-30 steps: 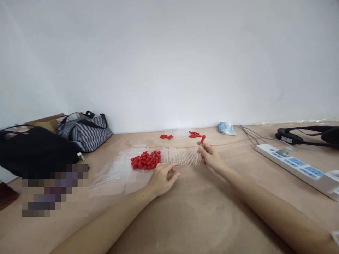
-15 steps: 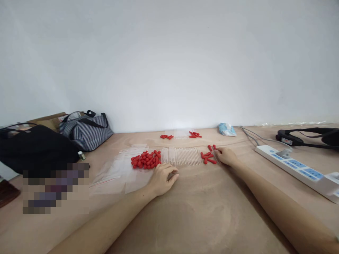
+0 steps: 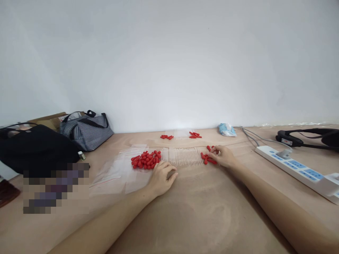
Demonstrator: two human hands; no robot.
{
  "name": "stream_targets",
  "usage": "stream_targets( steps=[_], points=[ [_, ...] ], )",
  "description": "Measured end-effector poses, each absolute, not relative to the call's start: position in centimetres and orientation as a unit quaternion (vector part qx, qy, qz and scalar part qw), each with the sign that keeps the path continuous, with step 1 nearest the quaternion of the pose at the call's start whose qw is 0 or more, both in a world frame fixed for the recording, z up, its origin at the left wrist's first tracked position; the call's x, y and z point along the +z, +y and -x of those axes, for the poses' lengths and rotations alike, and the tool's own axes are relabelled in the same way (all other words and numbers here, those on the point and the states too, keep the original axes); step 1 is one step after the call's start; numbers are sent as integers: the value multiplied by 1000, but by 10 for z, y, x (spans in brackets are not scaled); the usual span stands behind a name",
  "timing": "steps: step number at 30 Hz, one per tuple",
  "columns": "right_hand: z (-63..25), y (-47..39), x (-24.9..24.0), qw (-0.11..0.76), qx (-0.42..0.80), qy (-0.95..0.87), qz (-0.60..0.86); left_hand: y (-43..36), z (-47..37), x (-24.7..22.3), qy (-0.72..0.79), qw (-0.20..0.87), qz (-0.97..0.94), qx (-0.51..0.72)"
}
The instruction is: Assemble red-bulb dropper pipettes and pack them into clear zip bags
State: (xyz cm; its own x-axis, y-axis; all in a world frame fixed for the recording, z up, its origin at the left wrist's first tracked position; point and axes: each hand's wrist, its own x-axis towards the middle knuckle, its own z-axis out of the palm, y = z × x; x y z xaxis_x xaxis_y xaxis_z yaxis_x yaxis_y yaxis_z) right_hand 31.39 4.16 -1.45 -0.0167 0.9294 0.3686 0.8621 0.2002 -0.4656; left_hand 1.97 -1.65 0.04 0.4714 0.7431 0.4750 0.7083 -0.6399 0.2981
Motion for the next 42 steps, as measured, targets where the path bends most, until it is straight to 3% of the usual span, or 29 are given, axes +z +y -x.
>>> stream_targets(
  steps=[8,13,29,35,42],
  points=[
    [-316,31,-13,252,38,-783,568,6,-22,13,560,-81,-790,237],
    [-314,30,-16,253,27,-804,538,41,-35,19,616,-89,-755,206],
    [-299,30,-25,427,-43,-722,542,77,-57,26,729,-53,-677,88],
    [-286,23,-22,448,-43,-742,496,70,-53,32,709,-55,-694,110],
    [-257,9,-20,436,26,-785,439,16,-21,33,569,-67,-805,155]
  ],
)
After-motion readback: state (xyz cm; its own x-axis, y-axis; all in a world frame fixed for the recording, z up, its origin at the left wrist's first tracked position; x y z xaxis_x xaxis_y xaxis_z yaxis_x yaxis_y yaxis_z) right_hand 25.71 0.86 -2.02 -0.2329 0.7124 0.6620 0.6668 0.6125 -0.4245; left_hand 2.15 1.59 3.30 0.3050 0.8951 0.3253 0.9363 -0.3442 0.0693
